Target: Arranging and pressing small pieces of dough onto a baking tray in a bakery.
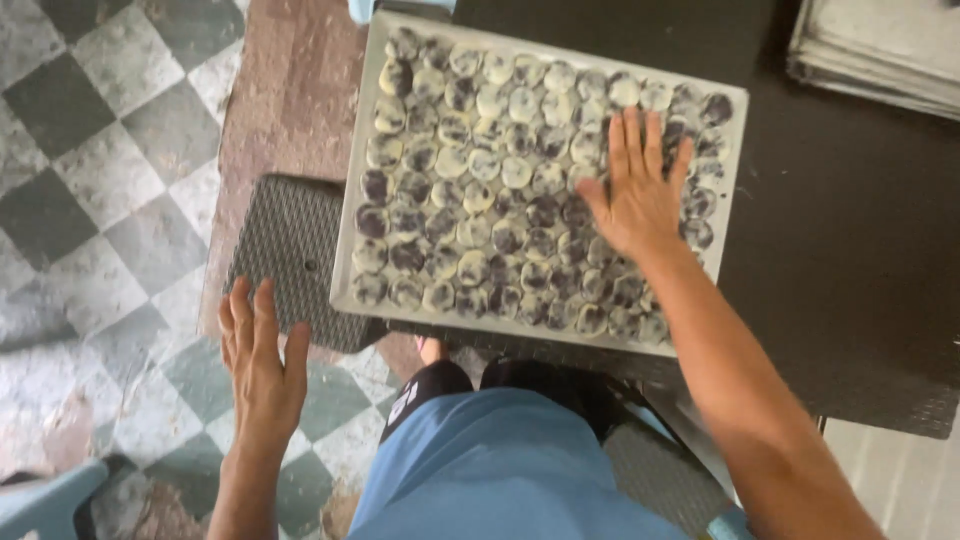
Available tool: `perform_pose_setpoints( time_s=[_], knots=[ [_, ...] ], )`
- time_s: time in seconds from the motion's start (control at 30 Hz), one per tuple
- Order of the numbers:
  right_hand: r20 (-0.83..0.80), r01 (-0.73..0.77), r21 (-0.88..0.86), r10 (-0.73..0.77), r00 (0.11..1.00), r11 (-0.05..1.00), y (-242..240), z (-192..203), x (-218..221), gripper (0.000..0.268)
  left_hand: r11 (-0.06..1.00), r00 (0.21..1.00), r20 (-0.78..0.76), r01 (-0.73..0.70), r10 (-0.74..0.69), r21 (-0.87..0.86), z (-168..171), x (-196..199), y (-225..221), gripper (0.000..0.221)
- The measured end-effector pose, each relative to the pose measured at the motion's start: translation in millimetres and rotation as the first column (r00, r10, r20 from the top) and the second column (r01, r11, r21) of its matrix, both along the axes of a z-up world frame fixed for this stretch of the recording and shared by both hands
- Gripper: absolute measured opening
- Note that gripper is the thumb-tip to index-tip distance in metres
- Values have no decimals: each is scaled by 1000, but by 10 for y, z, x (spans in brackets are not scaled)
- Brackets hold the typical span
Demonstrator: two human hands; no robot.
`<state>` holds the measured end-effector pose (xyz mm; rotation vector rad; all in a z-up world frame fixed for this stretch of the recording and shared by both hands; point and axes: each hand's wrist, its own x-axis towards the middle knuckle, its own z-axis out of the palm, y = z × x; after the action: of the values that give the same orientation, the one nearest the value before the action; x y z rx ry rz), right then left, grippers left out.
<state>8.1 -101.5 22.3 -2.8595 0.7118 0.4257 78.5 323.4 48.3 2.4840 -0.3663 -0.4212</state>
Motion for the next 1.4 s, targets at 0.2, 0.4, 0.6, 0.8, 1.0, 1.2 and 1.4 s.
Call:
perform_pose_setpoints(
  time_s=[0.2, 0.4, 0.6, 0.8, 1.0, 1.2, 1.4],
  knots=[
    [316, -68, -45, 78, 946, 997, 282, -420, -491, 91, 999, 998, 49, 48, -48, 10, -122, 210, 5, 57],
    [313, -52, -78, 74, 947, 996, 622, -245, -805, 91, 996, 995, 76, 75, -71, -54, -111, 378, -234, 57],
    [328, -34, -69, 55, 943, 997, 1054, -173, -991, 90, 840, 747, 393, 515, -536, 168, -135, -52, -881, 60],
    [360, -187, -48, 192, 913, 981, 1841, -155, -1231, 97, 565, 444, 437, 802, -782, 196, -356, -664, -1174, 72],
    [267, -171, -82, 187, 946, 982, 1837, -137, -1252, 99, 476, 398, 272, 805, -876, 355, -279, -657, -1192, 76],
    [492, -30, -153, 102, 865, 988, 1576, -262, -1198, 54, 737, 557, 596, 670, -578, 88, -515, -357, -1291, 42],
    [593, -131, -242, 254, 764, 961, 1376, -344, -942, 49, 672, 509, 515, 715, -690, 193, -643, -266, -1444, 59]
  ],
)
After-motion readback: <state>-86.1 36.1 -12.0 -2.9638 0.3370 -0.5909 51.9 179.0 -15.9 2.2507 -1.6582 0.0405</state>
